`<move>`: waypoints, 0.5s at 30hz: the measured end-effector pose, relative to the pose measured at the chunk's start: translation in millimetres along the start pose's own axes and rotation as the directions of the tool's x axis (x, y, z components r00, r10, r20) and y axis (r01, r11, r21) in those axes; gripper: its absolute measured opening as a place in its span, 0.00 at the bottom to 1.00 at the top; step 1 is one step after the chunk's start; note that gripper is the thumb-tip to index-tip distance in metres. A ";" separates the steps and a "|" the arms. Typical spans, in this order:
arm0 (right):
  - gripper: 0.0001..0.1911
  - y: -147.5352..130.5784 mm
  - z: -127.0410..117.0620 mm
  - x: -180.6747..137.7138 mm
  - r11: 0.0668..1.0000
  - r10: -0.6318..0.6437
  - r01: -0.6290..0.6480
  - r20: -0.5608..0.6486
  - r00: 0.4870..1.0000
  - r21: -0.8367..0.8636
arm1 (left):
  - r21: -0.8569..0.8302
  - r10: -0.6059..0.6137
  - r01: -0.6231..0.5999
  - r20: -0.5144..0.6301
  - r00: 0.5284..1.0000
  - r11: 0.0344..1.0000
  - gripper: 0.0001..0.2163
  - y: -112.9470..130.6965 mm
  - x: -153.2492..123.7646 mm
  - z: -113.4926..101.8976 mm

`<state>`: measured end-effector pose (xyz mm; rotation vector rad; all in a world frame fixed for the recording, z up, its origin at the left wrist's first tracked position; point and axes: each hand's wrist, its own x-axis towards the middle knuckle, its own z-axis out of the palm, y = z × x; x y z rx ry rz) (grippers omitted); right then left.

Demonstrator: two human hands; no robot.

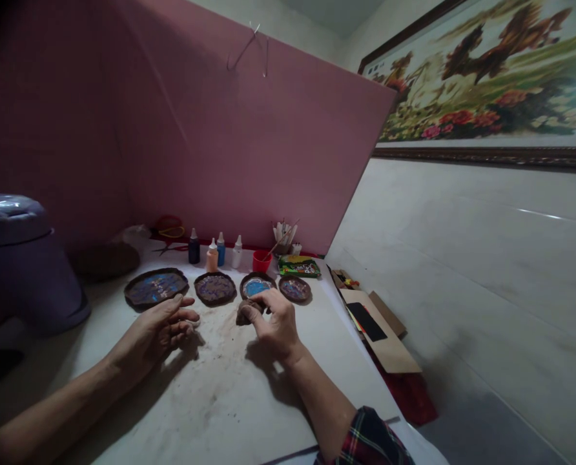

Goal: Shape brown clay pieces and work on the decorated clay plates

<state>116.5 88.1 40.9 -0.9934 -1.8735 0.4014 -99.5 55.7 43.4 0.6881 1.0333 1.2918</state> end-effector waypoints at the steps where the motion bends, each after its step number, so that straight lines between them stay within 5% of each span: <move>1: 0.04 -0.8 2.4 -0.9 1.000 -0.019 0.019 0.013 1.000 -0.008 | -0.001 0.002 -0.002 0.007 1.000 1.000 0.09 -0.1 0.2 0.0; 5: 0.02 -3.9 10.6 -4.2 0.992 -0.085 0.103 0.206 0.975 -0.079 | -0.010 -0.005 0.005 0.002 1.000 1.000 0.09 -1.2 2.1 -1.8; 10: 0.08 -0.9 5.1 -2.9 0.998 0.035 -0.035 0.006 0.999 0.061 | 0.007 0.001 -0.001 0.003 1.000 1.000 0.08 -1.7 2.7 -3.5; 15: 0.08 -2.9 7.2 -5.6 0.978 0.037 -0.071 0.172 0.984 0.196 | 0.008 -0.009 0.009 0.001 1.000 1.000 0.07 -3.1 3.7 -4.3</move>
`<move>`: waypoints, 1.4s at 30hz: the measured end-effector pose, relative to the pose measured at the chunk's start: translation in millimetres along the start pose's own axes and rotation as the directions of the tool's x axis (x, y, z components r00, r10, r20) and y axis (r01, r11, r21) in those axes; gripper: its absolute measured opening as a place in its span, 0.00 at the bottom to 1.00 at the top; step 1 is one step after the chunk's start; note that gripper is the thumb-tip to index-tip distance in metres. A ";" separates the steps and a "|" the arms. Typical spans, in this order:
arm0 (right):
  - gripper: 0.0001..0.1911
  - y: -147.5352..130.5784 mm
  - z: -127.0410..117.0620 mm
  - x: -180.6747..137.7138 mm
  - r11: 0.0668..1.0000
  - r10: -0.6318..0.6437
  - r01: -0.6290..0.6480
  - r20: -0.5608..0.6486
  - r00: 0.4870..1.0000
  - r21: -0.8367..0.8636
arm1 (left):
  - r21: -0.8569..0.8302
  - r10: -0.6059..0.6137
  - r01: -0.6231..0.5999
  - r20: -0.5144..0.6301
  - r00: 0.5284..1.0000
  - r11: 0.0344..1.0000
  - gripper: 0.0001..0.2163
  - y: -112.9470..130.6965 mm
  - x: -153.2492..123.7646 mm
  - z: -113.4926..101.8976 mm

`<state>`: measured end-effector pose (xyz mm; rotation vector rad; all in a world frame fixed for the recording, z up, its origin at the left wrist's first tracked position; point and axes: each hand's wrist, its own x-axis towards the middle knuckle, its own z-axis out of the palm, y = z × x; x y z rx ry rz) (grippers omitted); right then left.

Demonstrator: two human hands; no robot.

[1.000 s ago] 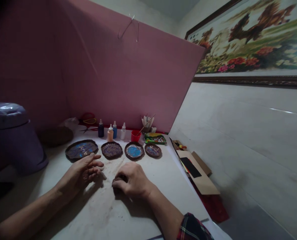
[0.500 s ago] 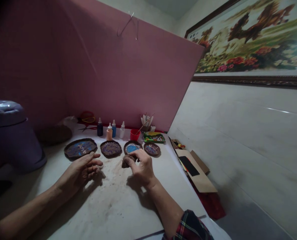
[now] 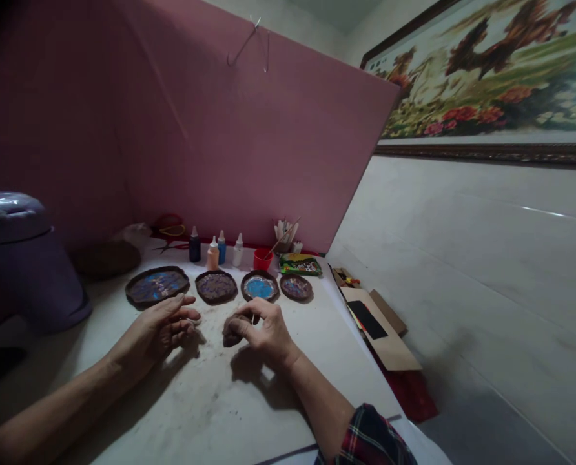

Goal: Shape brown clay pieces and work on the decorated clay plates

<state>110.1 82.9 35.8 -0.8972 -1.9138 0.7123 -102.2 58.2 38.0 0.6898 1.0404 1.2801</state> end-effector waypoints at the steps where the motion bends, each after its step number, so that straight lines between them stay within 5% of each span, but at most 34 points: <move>1: 0.07 -0.9 2.5 -0.6 1.000 -0.018 0.018 0.008 1.000 -0.015 | 0.000 0.003 -0.003 0.003 1.000 1.000 0.07 -0.2 0.5 -0.3; 4: 0.04 -2.8 9.1 -1.3 0.987 -0.093 0.088 -0.034 0.995 -0.134 | -0.007 -0.002 0.002 0.005 1.000 1.000 0.07 -0.5 1.7 -1.2; 9: 0.02 -1.4 8.6 0.8 0.942 -0.153 0.179 0.112 0.982 -0.283 | -0.020 -0.009 0.009 0.004 1.000 1.000 0.07 -0.4 2.6 -1.0; 14: 0.07 -0.7 5.1 0.2 0.992 -0.057 0.042 -0.126 0.990 -0.121 | -0.008 -0.015 0.015 0.015 1.000 1.000 0.08 0.1 3.0 -0.4; 21: 0.01 -11.8 18.5 -4.6 0.950 -0.222 0.262 0.222 0.949 -0.170 | -0.014 0.003 -0.003 0.019 1.000 1.000 0.09 -1.7 3.7 -3.6; 27: 0.07 -2.2 4.8 -2.3 0.998 -0.061 0.062 -0.061 0.996 0.019 | -0.018 -0.009 0.009 0.018 1.000 1.000 0.09 -1.8 2.3 -1.7; 32: 0.07 5.7 -12.0 4.7 0.989 -0.101 0.100 -0.003 0.995 -0.112 | -0.017 -0.010 0.010 -0.007 1.000 1.000 0.06 0.1 0.6 -1.1; 39: 0.04 8.4 -26.3 9.2 0.941 -0.091 0.166 0.250 0.964 -0.296 | -0.023 -0.019 0.019 -0.003 1.000 1.000 0.07 0.7 -0.2 0.5; 42: 0.03 10.8 -26.5 9.1 0.956 -0.105 0.142 0.153 0.983 -0.256 | -0.027 -0.014 0.014 -0.001 1.000 1.000 0.08 0.7 -0.3 0.3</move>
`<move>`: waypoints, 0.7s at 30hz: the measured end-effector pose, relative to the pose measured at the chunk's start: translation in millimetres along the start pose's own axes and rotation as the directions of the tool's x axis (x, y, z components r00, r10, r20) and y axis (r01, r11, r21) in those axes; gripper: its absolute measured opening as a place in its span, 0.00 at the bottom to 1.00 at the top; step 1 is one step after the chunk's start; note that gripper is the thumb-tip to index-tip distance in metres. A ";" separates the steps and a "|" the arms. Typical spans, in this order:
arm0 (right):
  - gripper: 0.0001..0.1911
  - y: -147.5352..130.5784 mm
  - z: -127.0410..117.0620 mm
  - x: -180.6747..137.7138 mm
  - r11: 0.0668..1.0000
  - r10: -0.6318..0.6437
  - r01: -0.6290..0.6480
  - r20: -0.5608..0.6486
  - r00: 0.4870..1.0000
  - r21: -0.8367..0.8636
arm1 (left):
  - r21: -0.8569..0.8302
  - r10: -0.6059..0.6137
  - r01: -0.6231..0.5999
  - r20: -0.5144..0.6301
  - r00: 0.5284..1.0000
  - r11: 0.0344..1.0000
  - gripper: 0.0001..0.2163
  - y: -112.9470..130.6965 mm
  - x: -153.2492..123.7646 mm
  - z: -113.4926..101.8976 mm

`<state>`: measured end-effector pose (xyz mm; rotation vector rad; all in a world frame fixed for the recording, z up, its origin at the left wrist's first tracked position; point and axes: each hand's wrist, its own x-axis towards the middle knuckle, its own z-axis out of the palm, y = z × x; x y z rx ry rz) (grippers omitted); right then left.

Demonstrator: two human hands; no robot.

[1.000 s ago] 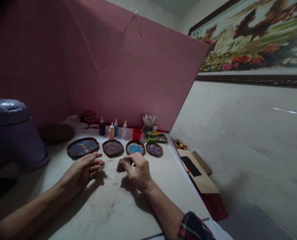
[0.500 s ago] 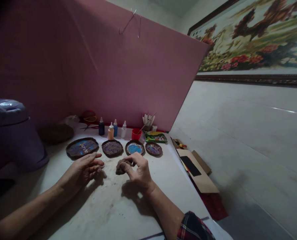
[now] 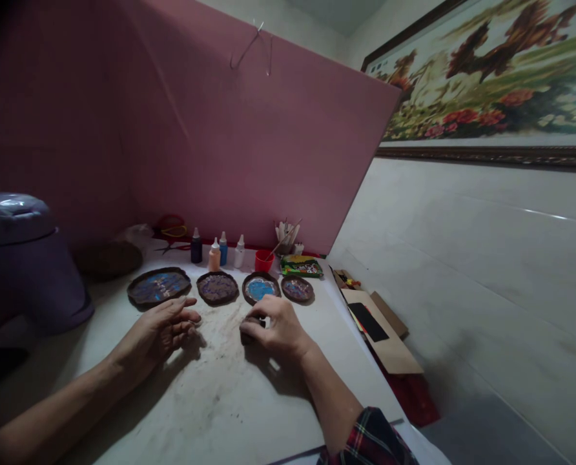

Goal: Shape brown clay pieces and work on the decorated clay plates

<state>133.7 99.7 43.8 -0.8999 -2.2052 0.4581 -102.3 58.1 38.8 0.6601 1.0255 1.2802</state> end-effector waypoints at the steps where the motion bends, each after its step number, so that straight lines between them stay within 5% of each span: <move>1: 0.04 0.4 0.5 -0.2 0.999 0.021 -0.019 -0.054 0.998 0.042 | -0.003 0.004 -0.004 0.002 1.000 1.000 0.08 0.1 0.0 -0.1; 5: 0.08 -1.6 3.4 -1.2 0.983 0.094 -0.072 -0.126 0.987 0.167 | -0.009 0.004 -0.004 0.005 1.000 1.000 0.09 0.9 -0.6 0.9; 13: 0.04 -8.7 3.9 -1.3 1.000 -0.006 0.004 0.100 0.995 0.011 | 0.012 0.000 -0.001 0.055 0.999 1.000 0.11 1.6 -2.6 4.1; 17: 0.08 -4.2 6.1 -1.3 0.971 0.097 -0.084 -0.046 0.994 0.224 | 0.016 0.000 -0.002 0.082 0.997 1.000 0.11 -0.1 -1.7 3.2; 21: 0.11 -10.3 21.5 -1.7 0.938 0.087 -0.026 -0.164 0.983 0.345 | -0.012 -0.072 0.075 0.194 0.978 0.997 0.12 -5.0 -7.2 6.1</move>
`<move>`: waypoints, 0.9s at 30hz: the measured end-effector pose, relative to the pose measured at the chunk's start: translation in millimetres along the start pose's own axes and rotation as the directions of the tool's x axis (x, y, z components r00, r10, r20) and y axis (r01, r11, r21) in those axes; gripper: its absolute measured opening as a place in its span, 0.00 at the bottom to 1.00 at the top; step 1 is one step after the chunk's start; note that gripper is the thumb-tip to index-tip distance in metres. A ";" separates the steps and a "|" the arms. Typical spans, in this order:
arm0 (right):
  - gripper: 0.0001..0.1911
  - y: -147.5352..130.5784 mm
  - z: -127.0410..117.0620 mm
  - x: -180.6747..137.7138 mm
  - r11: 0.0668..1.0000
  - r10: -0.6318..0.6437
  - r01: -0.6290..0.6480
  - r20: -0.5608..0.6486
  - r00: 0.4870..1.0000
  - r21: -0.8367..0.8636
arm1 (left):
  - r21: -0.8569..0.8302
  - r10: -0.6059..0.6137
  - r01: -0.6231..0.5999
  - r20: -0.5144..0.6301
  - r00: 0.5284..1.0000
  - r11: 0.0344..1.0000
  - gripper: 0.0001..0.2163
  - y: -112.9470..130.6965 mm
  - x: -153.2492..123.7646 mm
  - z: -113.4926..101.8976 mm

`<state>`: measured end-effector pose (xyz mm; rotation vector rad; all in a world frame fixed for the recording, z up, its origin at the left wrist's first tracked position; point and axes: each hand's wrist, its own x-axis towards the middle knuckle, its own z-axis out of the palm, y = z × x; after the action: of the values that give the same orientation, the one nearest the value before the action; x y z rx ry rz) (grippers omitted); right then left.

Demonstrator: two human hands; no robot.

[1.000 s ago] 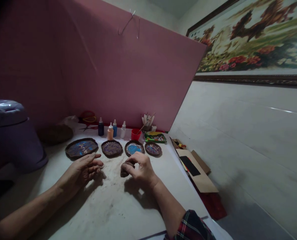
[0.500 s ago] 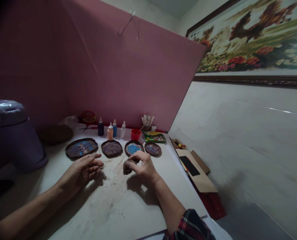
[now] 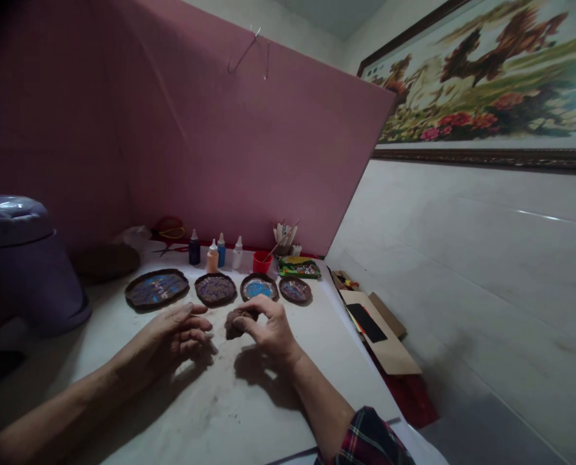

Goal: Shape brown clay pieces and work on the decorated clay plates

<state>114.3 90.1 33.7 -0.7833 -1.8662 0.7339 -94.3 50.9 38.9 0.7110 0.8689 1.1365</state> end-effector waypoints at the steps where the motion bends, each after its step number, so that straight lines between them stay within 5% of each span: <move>1: 0.11 -2.3 6.7 -1.4 0.999 -0.040 0.040 -0.001 0.999 0.000 | -0.024 -0.037 0.038 0.039 0.999 0.999 0.13 -1.9 -1.8 2.0; 6: 0.14 -16.4 34.3 -6.2 0.932 -0.333 0.343 0.101 0.938 -0.117 | -0.254 -0.197 0.296 0.353 0.915 0.921 0.17 -10.7 -8.0 12.7; 8: 0.20 -18.6 36.0 -6.3 0.901 -0.373 0.394 0.136 0.918 -0.184 | -0.286 -0.212 0.333 0.381 0.900 0.898 0.19 -12.1 -8.6 14.6; 12: 0.22 -20.3 29.3 -7.5 0.880 -0.391 0.409 0.123 0.912 -0.241 | -0.264 -0.243 0.326 0.303 0.922 0.908 0.21 -11.4 -9.6 13.4; 16: 0.17 -24.8 26.1 -9.7 0.797 -0.499 0.546 0.227 0.836 -0.258 | -0.214 -0.242 0.271 0.154 0.958 0.938 0.20 -12.0 -9.2 10.4; 27: 0.13 -20.4 28.4 -8.4 0.689 -0.553 0.597 0.235 0.800 -0.410 | -0.054 0.035 -0.030 0.096 0.995 0.998 0.13 -12.3 -7.2 10.1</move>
<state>87.1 66.7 34.3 -0.3880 -2.2443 -0.1025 -81.1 40.0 35.2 0.7327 0.7455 1.1409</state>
